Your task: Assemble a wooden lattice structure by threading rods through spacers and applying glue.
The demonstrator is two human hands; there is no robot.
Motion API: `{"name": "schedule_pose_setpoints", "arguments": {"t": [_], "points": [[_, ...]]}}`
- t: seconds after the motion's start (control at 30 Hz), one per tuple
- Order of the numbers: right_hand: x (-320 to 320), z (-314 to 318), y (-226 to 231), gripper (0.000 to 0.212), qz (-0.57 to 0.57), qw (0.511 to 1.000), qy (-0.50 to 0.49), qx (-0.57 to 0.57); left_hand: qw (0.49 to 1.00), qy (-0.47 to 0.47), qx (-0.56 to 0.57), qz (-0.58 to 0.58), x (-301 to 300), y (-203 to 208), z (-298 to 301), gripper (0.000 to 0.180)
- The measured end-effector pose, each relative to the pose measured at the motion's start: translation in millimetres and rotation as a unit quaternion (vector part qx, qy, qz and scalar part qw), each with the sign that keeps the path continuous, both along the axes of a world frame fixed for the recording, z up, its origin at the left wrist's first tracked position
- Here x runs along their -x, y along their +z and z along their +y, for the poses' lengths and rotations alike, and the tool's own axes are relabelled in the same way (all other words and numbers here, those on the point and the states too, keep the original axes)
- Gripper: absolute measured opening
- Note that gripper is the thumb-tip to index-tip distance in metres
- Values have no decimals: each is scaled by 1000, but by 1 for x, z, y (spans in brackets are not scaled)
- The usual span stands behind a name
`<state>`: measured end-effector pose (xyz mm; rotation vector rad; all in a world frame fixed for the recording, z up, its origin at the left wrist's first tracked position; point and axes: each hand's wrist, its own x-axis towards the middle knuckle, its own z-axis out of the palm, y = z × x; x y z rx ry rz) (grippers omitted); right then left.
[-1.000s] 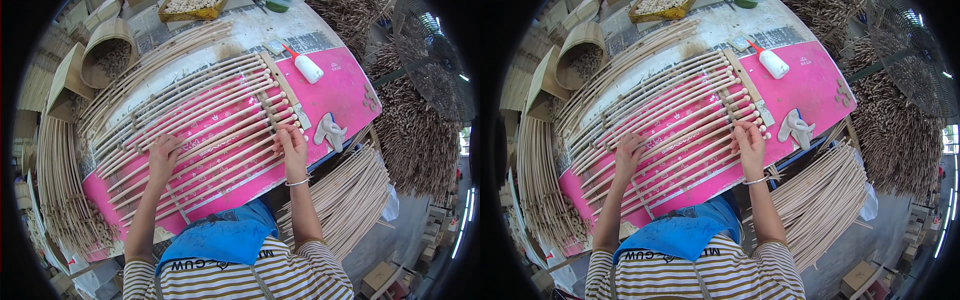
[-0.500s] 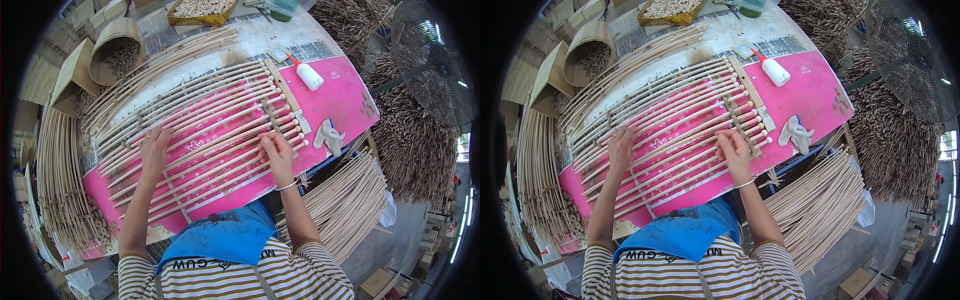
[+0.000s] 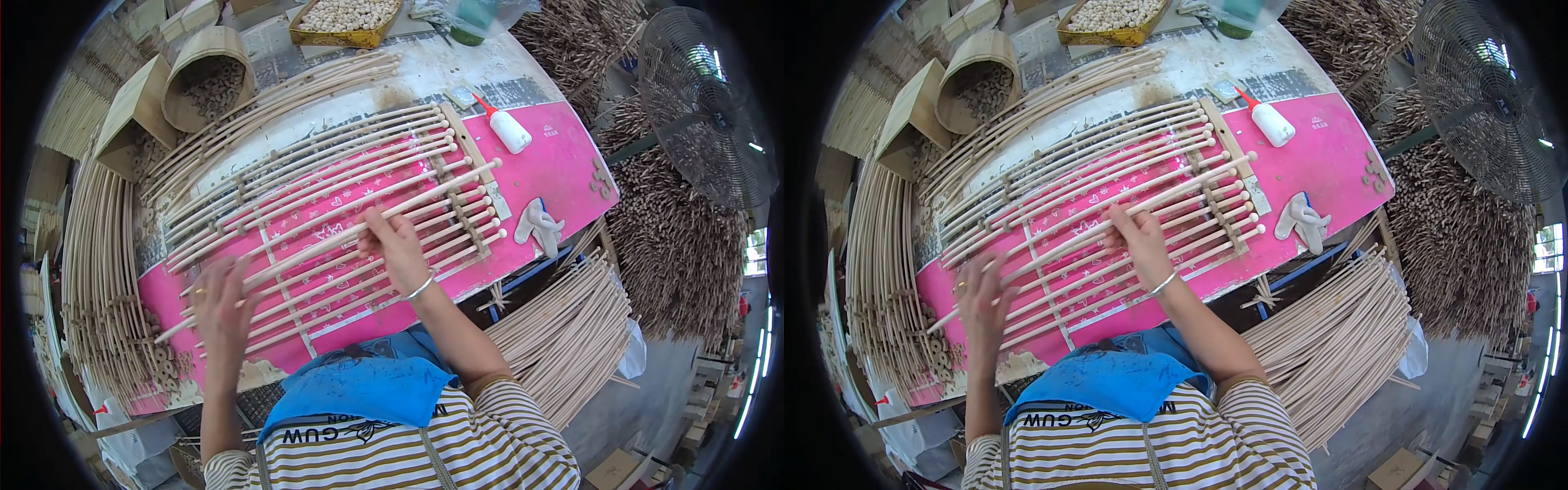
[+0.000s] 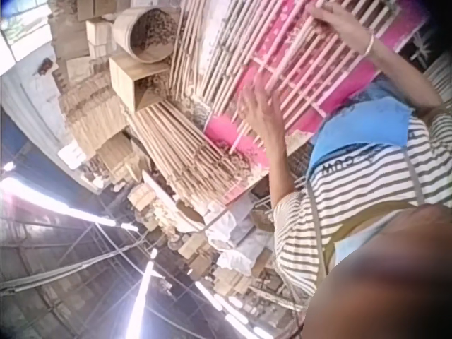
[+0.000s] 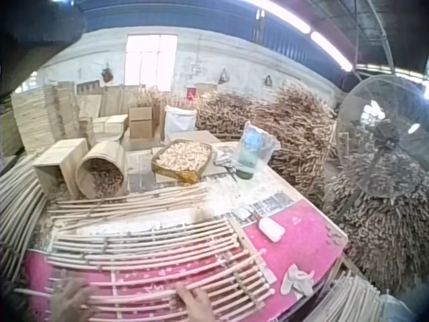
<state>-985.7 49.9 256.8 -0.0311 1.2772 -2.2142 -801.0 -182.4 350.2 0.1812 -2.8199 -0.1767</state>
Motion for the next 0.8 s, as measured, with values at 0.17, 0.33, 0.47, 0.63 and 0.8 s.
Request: {"name": "schedule_pose_setpoints", "arguments": {"t": [0.17,0.33,0.47,0.63,0.8], "points": [[5,15,2,33,29,1000,3,4,955,45,-275,-100,-28,2,-33,40],[-33,-5,10,26,38,996,57,-56,954,-38,-295,-43,-13,-23,-7,27],[-64,-29,8,26,16,996,89,6,969,-33,-244,18,17,-41,43,27],[-72,-24,2,36,46,987,151,10,968,-50,-240,46,27,-36,62,55],[-63,-7,10,31,20,996,89,13,970,-59,-234,24,16,-35,56,62]]}}
